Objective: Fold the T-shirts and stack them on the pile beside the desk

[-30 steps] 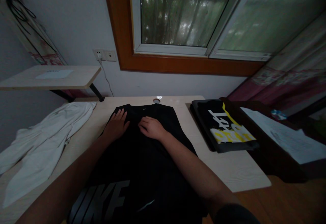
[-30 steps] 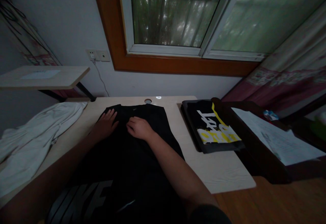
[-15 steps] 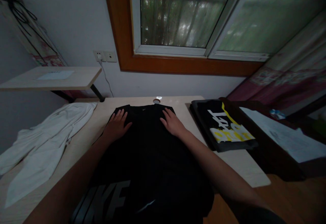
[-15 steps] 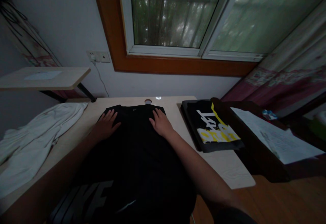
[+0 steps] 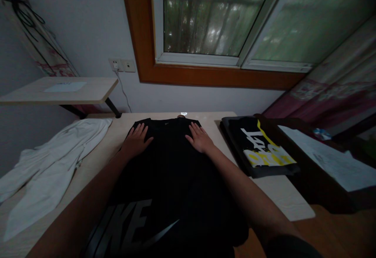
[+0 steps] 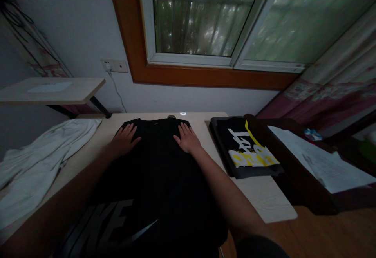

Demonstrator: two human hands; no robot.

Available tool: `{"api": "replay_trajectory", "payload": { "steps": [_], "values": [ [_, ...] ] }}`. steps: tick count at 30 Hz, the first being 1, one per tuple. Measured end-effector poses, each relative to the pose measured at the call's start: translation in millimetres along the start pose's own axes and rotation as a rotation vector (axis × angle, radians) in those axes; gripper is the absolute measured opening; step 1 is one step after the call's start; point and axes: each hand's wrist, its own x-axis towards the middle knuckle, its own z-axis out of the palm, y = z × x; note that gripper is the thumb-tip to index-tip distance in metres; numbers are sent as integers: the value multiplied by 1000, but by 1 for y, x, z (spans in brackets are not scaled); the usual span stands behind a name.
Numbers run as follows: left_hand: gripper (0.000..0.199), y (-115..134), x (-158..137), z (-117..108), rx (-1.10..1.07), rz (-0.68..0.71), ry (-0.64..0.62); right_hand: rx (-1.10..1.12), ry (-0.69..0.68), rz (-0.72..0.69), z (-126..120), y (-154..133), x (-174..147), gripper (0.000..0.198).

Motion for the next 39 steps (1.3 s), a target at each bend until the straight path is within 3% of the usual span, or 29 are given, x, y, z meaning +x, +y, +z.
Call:
{"api": "replay_trajectory", "payload": {
  "steps": [19,33,39],
  "values": [
    [81,-17,65,11,-19,-14,-63,-17,-37,32,5,28,64,81],
    [82,-22,79,11,-3,-18,-99,-30,-35,27,8,35,81,83],
    [71,-19,74,6,-32,-1,-16,-35,-25,21,8,35,80,83]
  ]
}}
